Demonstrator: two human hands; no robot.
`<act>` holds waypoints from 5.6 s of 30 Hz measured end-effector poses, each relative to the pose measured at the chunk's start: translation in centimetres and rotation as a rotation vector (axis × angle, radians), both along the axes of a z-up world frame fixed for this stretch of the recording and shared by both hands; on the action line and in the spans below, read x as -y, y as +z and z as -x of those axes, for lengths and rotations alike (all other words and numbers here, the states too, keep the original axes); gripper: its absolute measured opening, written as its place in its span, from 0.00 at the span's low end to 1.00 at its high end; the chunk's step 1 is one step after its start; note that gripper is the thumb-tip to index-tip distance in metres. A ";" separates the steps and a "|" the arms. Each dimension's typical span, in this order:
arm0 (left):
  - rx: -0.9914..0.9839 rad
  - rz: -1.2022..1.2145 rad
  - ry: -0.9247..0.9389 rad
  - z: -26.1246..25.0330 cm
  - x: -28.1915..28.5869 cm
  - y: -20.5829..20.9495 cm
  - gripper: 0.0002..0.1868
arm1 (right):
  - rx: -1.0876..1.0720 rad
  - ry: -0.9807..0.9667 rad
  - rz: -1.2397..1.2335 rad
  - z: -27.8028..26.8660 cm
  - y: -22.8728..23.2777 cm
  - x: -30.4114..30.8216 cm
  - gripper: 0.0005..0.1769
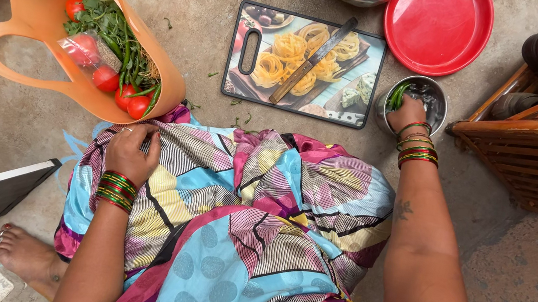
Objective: The person sorts various vegetables including green chilies, tomatoes, and leafy greens from a large orange carrier into separate containers and onto a cutting board by hand.
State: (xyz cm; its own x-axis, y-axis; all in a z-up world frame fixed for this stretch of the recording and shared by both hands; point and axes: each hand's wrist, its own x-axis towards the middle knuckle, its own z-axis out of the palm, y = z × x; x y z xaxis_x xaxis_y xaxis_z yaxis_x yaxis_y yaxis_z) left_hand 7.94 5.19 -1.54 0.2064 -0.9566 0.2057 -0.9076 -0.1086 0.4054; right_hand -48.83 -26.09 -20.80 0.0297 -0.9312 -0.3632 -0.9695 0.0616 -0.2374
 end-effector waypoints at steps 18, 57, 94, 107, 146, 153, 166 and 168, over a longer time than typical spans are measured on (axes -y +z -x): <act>-0.026 0.006 -0.003 0.1 0.0 0.2 0.05 | 0.603 -0.344 0.009 4.4 4.3 -0.1 0.10; -0.021 0.015 0.007 -0.1 0.1 -0.3 0.05 | 1.006 -0.606 0.123 4.8 3.7 -1.0 0.11; -0.009 -0.043 0.059 0.2 1.2 0.8 0.06 | 0.286 -0.130 -0.335 3.8 7.1 17.8 0.26; -0.005 0.161 -0.054 0.1 0.8 0.0 0.03 | 0.523 -0.029 0.772 -2.0 13.8 4.8 0.11; 0.003 -0.105 0.379 -8.3 15.2 -8.5 0.08 | 0.449 0.314 0.643 -13.7 18.1 -19.1 0.04; -0.059 -0.203 0.471 -8.9 16.1 -10.6 0.09 | 0.459 0.287 0.644 -13.9 18.6 -19.4 0.04; -0.143 -0.125 0.424 -7.8 14.1 -4.9 0.12 | 0.473 0.293 0.625 -13.7 18.3 -19.2 0.03; -0.130 -0.042 0.383 -8.1 14.2 -5.6 0.17 | 0.478 0.291 0.621 -13.8 18.4 -19.2 0.03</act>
State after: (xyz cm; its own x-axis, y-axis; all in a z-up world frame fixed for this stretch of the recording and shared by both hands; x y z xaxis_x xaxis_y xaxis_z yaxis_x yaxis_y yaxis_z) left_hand 16.02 -9.05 -7.15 0.5712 -0.8125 0.1163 -0.7396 -0.4481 0.5022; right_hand -35.06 -6.86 -2.44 0.3203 -0.8894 0.3263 -0.7124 -0.4532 -0.5358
